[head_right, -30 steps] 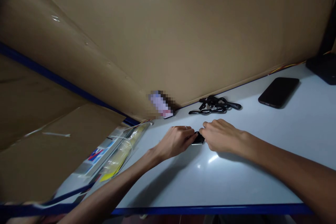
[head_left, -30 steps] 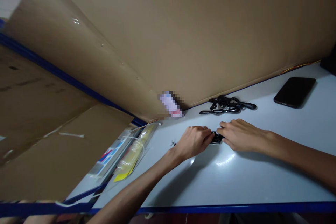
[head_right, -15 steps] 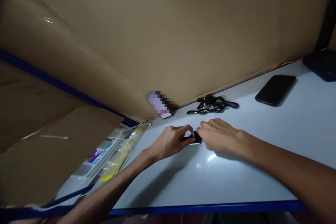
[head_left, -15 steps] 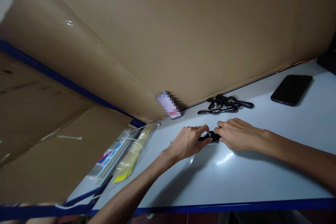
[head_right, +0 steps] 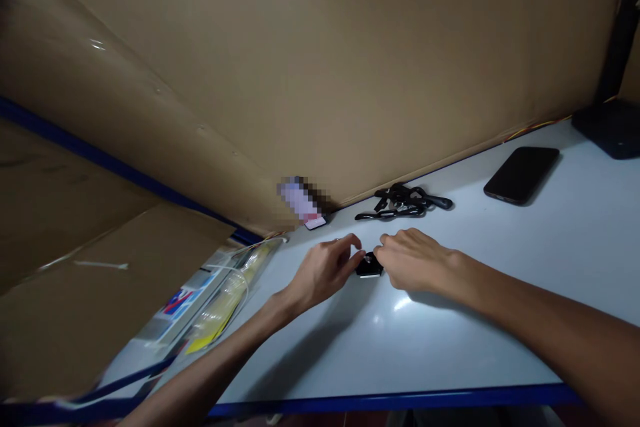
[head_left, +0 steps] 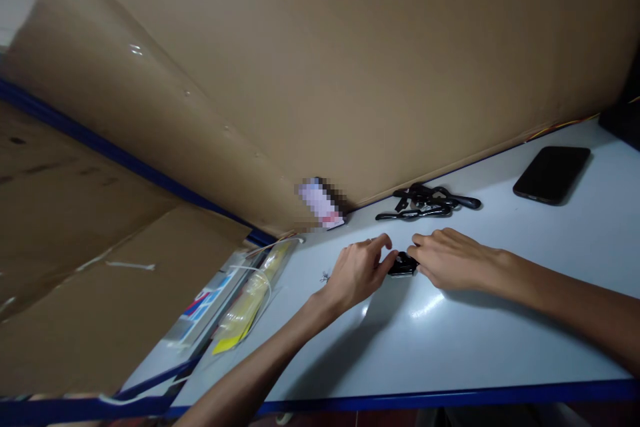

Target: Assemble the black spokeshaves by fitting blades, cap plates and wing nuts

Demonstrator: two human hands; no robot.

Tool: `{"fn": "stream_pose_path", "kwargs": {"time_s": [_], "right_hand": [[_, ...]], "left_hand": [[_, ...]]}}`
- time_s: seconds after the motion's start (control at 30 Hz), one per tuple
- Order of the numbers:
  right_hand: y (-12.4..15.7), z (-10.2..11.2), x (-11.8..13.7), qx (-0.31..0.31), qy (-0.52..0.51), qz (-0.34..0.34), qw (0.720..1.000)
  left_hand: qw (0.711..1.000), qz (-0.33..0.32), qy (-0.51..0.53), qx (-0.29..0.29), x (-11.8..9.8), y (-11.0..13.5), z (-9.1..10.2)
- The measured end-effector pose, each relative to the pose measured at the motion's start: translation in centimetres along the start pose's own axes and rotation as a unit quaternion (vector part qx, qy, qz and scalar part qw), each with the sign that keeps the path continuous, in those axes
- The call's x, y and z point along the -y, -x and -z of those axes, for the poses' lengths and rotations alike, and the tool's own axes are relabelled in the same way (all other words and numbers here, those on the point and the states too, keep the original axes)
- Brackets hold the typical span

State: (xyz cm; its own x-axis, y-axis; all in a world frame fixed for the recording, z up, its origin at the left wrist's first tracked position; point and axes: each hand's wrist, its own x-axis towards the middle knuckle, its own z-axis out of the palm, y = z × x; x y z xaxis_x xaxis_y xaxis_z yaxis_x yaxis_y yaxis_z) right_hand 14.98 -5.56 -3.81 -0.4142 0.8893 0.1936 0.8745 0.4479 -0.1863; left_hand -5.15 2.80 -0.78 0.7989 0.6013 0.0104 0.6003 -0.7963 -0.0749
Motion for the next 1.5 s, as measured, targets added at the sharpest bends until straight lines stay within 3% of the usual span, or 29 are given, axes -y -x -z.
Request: {"fn": "stream_pose_path", "kwargs": {"time_s": [0.1, 0.3, 0.53, 1.0, 1.2, 1.5], "right_hand": [[-0.1, 0.0, 0.0, 0.002, -0.001, -0.001, 1.0], [-0.1, 0.3, 0.2, 0.007, 0.001, -0.005, 1.0], [-0.1, 0.2, 0.1, 0.002, -0.001, -0.01, 1.0], [0.0, 0.3, 0.2, -0.001, -0.007, -0.013, 1.0], [0.1, 0.3, 0.2, -0.003, -0.01, -0.006, 1.0], [0.0, 0.1, 0.2, -0.01, 0.0, -0.017, 1.0]], "left_hand": [[1.0, 0.017, -0.007, -0.006, -0.2, -0.2, -0.4], [0.997, -0.068, 0.018, 0.018, -0.6, 0.4, -0.2], [0.999, 0.01, 0.009, -0.035, -0.4, 0.4, -1.0], [0.993, -0.081, 0.085, -0.013, -0.5, 1.2, -0.9], [0.997, 0.024, 0.064, -0.039, -0.5, 0.9, -1.1], [0.998, 0.04, 0.039, 0.002, -0.2, 1.0, -0.7]]}}
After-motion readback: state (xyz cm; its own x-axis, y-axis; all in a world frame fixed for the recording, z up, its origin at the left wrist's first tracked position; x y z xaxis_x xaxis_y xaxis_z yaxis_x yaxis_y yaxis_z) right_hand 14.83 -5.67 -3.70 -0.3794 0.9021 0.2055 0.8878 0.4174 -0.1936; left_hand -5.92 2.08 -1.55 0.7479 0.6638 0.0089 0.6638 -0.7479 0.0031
